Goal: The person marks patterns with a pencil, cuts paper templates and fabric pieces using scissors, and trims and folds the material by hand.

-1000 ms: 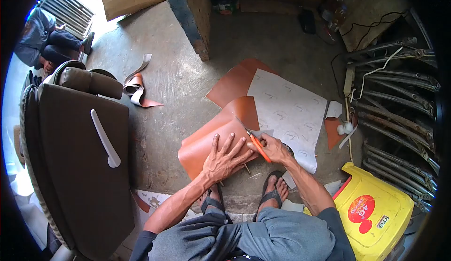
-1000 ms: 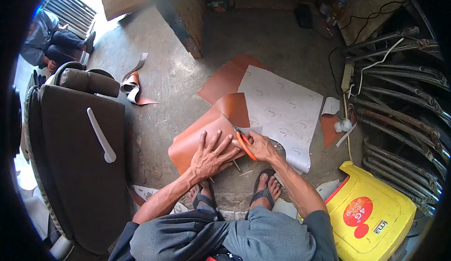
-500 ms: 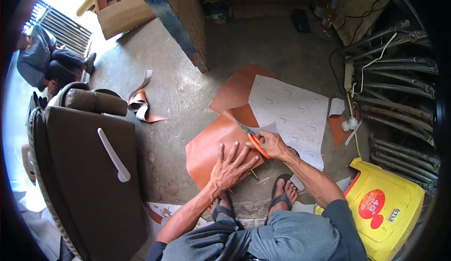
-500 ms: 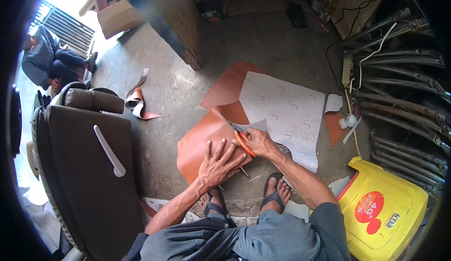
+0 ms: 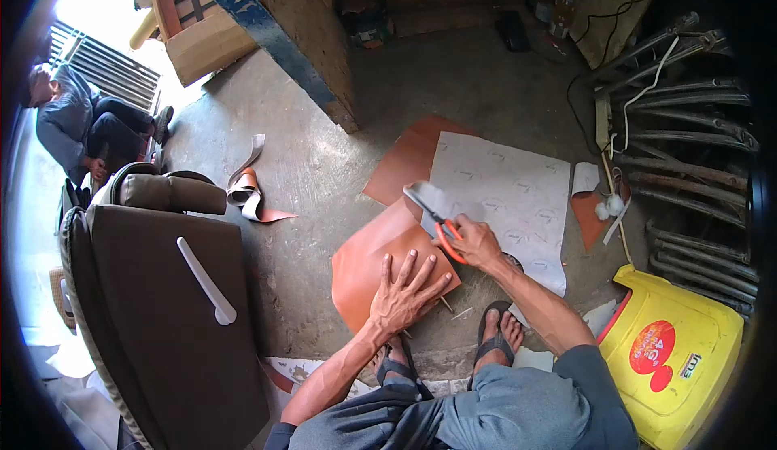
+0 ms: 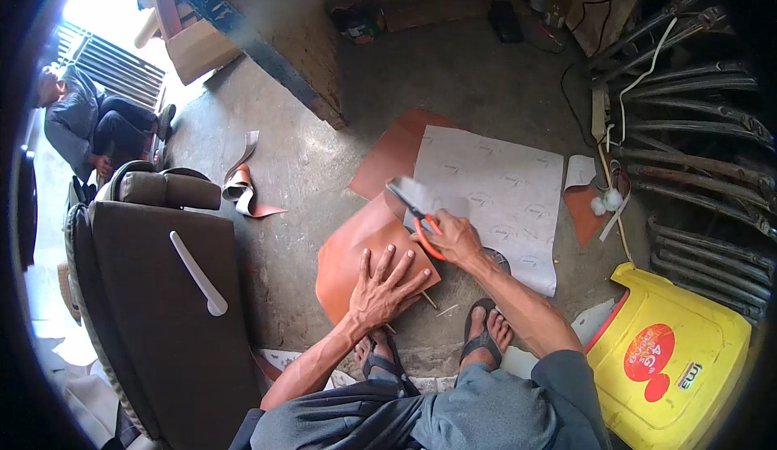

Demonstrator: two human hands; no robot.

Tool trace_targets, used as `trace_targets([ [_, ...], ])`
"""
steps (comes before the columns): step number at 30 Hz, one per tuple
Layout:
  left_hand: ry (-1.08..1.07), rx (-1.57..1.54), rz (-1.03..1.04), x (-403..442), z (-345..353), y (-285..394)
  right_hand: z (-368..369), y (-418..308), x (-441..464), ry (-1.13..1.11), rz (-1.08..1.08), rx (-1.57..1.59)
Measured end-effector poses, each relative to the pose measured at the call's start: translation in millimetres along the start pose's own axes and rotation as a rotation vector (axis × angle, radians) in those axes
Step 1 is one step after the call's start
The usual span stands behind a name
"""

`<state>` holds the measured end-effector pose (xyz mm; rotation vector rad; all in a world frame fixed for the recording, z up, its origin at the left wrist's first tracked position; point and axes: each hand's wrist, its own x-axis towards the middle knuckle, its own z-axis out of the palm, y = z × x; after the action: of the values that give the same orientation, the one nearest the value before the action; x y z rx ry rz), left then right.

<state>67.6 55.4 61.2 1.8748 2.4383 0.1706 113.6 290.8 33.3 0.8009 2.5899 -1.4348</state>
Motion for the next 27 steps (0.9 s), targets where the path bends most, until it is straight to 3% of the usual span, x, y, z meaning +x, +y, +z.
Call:
trace_targets([
  [1,0.009,0.007,0.002,-0.7,1.1,0.6,-2.1,9.4,-1.9,0.002,0.004,-0.001],
  [3,0.025,0.011,0.004,0.4,1.9,2.2,-10.1,35.2,-2.6,0.232,0.205,0.148],
  [5,-0.018,-0.014,0.001,0.2,-1.7,0.2,-29.0,70.0,5.6,0.462,0.268,-0.015],
  [7,-0.038,0.009,0.009,0.8,-4.4,-2.5,-66.7,84.1,0.1,0.546,0.402,-0.211],
  [11,-0.146,-0.016,0.013,6.7,-14.6,-8.5,-83.4,123.3,-30.3,0.581,0.347,-0.399],
  [13,-0.127,-0.052,0.016,7.6,-10.6,-15.9,-52.4,120.1,-49.7,0.617,-0.01,-0.562],
  [15,-0.076,-0.092,0.086,9.5,-9.2,-21.9,-29.3,86.0,-74.5,0.124,-0.189,-0.466],
  [16,-0.1,-0.068,0.122,10.8,-9.5,-24.7,-23.4,84.2,-78.8,0.122,-0.189,-0.471],
  [18,-0.127,-0.062,0.139,14.0,-12.7,-30.2,-15.6,86.2,-78.0,-0.083,-0.212,-0.786],
  [23,-0.111,0.006,0.127,3.7,-6.1,-21.2,-12.8,93.5,-70.9,0.136,-0.118,-0.826],
  [25,-0.108,0.039,0.098,2.3,-5.7,-14.9,-7.7,90.7,-68.9,0.219,0.125,-0.715],
  [27,-0.088,0.006,0.028,-2.5,-3.5,-9.0,-17.9,117.6,-71.6,0.244,0.148,-0.756],
])
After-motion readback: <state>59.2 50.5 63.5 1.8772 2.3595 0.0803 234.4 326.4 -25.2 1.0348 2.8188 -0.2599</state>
